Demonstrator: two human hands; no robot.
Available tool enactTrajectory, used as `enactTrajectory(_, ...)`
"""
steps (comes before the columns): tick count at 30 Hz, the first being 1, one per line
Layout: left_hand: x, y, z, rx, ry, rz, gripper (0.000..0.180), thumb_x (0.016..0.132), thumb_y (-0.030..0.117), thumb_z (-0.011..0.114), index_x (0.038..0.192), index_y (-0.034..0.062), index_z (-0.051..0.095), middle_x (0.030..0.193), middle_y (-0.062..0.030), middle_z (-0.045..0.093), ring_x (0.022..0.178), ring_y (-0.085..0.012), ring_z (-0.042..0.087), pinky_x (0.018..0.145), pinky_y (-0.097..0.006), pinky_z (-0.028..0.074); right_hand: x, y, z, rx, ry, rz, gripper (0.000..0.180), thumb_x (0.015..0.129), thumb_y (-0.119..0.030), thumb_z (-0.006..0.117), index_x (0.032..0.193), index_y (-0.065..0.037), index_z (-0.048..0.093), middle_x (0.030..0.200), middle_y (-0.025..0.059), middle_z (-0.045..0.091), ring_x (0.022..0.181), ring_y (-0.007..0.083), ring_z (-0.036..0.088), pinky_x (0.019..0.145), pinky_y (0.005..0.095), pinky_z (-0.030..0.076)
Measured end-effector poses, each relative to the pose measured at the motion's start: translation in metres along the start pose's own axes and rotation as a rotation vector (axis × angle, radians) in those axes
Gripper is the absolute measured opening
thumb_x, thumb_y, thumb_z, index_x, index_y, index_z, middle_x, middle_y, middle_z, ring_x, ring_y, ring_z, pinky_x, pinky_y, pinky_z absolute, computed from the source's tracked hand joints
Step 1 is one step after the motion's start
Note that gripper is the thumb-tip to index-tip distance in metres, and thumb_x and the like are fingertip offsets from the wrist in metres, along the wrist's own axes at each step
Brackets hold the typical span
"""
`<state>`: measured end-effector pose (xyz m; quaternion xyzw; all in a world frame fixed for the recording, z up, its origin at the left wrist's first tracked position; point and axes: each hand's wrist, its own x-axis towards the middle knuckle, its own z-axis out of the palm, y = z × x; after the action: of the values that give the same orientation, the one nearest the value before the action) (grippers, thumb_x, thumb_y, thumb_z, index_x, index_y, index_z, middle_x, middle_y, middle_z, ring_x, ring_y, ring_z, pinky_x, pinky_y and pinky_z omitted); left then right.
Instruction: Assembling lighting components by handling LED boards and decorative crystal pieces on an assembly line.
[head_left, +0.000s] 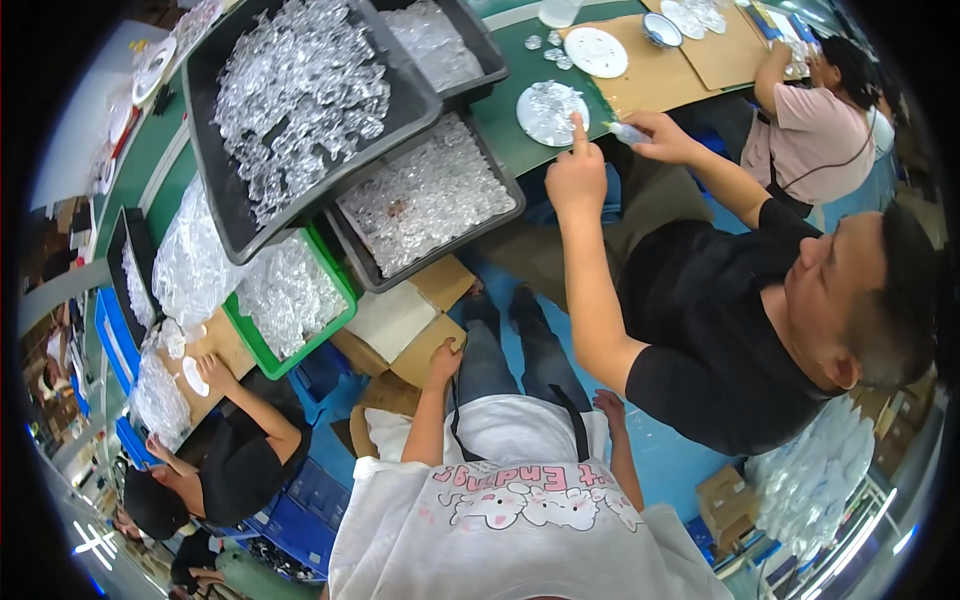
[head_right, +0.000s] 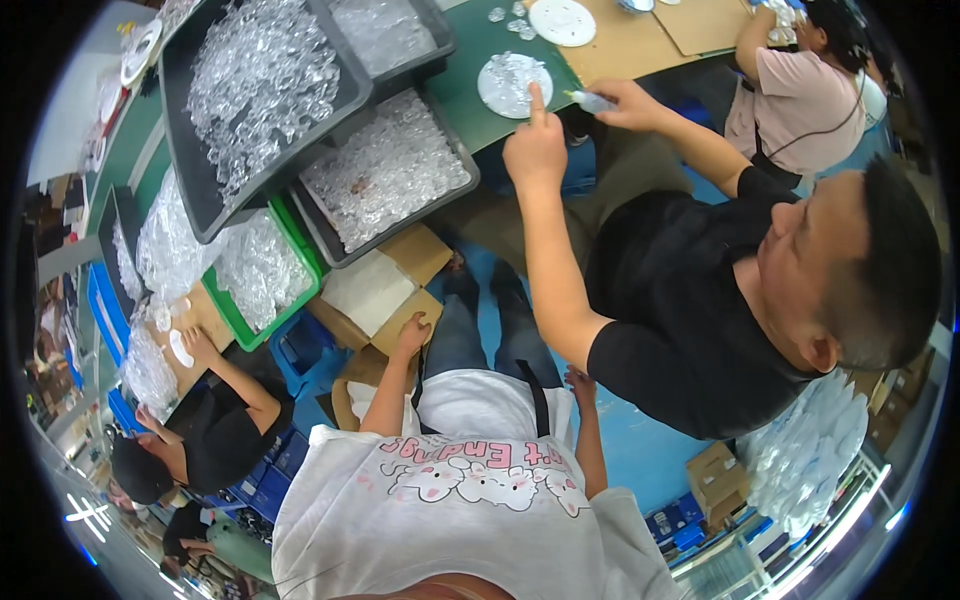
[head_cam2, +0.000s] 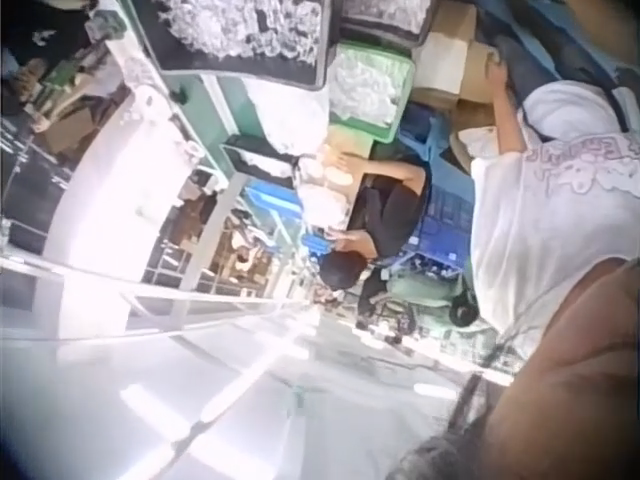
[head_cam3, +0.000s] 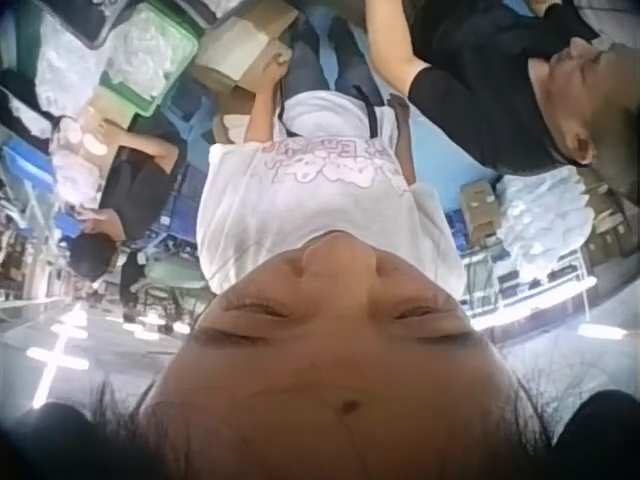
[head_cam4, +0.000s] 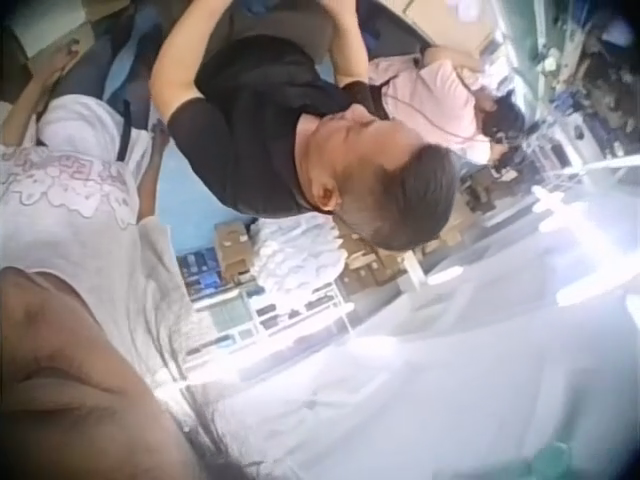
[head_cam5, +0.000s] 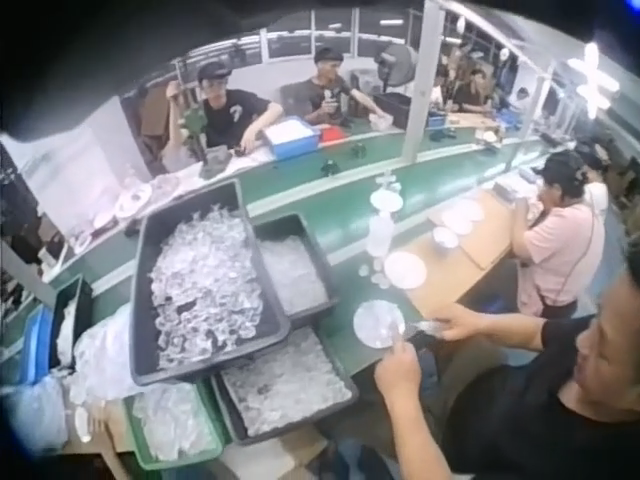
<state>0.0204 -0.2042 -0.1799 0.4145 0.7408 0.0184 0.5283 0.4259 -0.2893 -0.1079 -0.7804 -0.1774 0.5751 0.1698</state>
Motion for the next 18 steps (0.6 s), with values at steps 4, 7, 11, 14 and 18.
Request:
enactTrajectory(4, -0.005, -0.021, -0.003, -0.021, -0.014, -0.049, 0.044, 0.075, 0.025, 0.054, 0.114, 0.0072, 0.048, 0.09, -0.0204, 0.061, 0.086, -0.0344, 0.058, 0.077, -0.04, 0.046, 0.004, -0.017, 0.006, -0.137, -0.012, 0.038, 0.03, 0.081, -0.03, 0.054, 0.105, -0.012, 0.059, 0.092, 0.0043, 0.062, 0.083, 0.0129, 0.058, 0.069, 0.028, 0.044)
enactTrajectory(7, -0.007, -0.028, -0.007, -0.005, 0.011, -0.064, 0.044, 0.075, 0.024, 0.054, 0.116, 0.007, 0.046, 0.093, -0.021, 0.06, 0.087, -0.0348, 0.058, 0.078, -0.04, 0.045, 0.009, -0.024, 0.011, -0.165, -0.02, 0.036, 0.029, 0.081, -0.03, 0.052, 0.105, -0.014, 0.059, 0.093, 0.0025, 0.062, 0.083, 0.0121, 0.058, 0.068, 0.0275, 0.043)
enactTrajectory(11, -0.006, -0.022, -0.016, -0.027, -0.016, -0.074, 0.045, 0.076, 0.025, 0.054, 0.117, 0.0074, 0.045, 0.094, -0.0206, 0.06, 0.089, -0.0344, 0.057, 0.079, -0.04, 0.045, 0.01, -0.029, 0.016, -0.184, -0.025, 0.021, 0.029, 0.082, -0.028, 0.051, 0.106, -0.015, 0.058, 0.094, 0.0015, 0.062, 0.083, 0.0117, 0.058, 0.068, 0.028, 0.043)
enactTrajectory(14, -0.005, -0.01, -0.024, -0.016, -0.018, -0.071, 0.046, 0.076, 0.025, 0.053, 0.117, 0.0077, 0.045, 0.093, -0.0201, 0.06, 0.09, -0.034, 0.057, 0.079, -0.04, 0.045, 0.01, -0.028, 0.018, -0.159, -0.025, 0.002, 0.029, 0.082, -0.028, 0.05, 0.107, -0.016, 0.058, 0.096, 0.0014, 0.062, 0.084, 0.0114, 0.057, 0.069, 0.029, 0.042)
enactTrajectory(18, -0.002, 0.007, -0.03, -0.009, -0.034, -0.043, 0.046, 0.076, 0.025, 0.053, 0.118, 0.0075, 0.045, 0.092, -0.0193, 0.061, 0.089, -0.0336, 0.057, 0.079, -0.039, 0.045, 0.009, -0.026, 0.02, -0.135, -0.027, 0.014, 0.029, 0.082, -0.028, 0.049, 0.107, -0.016, 0.058, 0.096, 0.0015, 0.062, 0.085, 0.0114, 0.057, 0.071, 0.0292, 0.042)
